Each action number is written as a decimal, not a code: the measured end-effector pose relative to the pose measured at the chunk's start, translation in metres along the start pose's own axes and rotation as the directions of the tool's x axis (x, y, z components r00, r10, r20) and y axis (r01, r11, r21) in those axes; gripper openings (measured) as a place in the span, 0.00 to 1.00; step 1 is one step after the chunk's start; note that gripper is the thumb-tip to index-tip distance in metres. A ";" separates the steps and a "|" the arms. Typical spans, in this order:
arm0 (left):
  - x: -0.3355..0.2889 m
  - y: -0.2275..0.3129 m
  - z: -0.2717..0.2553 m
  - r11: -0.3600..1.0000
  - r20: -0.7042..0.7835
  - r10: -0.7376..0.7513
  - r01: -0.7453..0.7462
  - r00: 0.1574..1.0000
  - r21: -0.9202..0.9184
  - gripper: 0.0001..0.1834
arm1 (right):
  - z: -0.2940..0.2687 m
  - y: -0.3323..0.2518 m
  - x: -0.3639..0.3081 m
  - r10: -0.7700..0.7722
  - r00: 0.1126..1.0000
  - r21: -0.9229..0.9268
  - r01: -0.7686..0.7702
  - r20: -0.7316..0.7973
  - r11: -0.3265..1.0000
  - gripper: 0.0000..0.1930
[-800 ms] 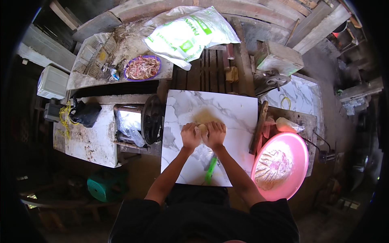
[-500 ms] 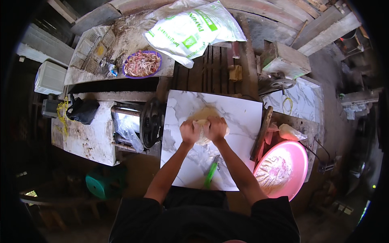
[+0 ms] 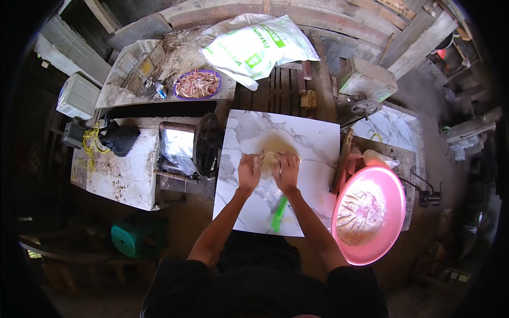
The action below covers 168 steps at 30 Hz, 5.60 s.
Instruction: The person kneads a mass of dough on a marble surface, pulls a portion away, rolls it into a ball between their hands, and then flattens it with a wooden rolling pin.
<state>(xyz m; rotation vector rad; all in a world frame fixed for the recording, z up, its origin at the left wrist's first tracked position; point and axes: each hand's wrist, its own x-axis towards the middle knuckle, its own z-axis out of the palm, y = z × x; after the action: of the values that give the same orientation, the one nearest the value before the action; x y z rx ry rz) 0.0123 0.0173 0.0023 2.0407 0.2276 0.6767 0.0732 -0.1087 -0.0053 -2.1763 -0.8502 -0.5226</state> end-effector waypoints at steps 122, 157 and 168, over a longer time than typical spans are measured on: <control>-0.017 0.028 -0.013 0.901 0.169 -0.062 -0.018 0.984 0.434 0.09 | -0.032 -0.015 0.003 0.012 0.931 0.216 -0.097 0.364 0.972 0.09; 0.002 -0.001 0.009 0.884 0.286 0.115 -0.229 0.951 0.408 0.30 | -0.018 0.031 0.024 0.107 0.904 0.033 -0.133 0.413 0.991 0.27; -0.041 0.016 0.006 0.867 0.474 0.066 -0.286 0.878 0.408 0.34 | -0.044 0.026 -0.010 0.150 0.781 -0.058 -0.144 0.606 0.988 0.32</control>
<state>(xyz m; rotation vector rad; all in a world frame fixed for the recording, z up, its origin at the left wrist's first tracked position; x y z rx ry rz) -0.0203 -0.0126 -0.0016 2.6504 -0.0879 0.2490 0.0805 -0.1597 0.0053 -2.4257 -0.9870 0.2917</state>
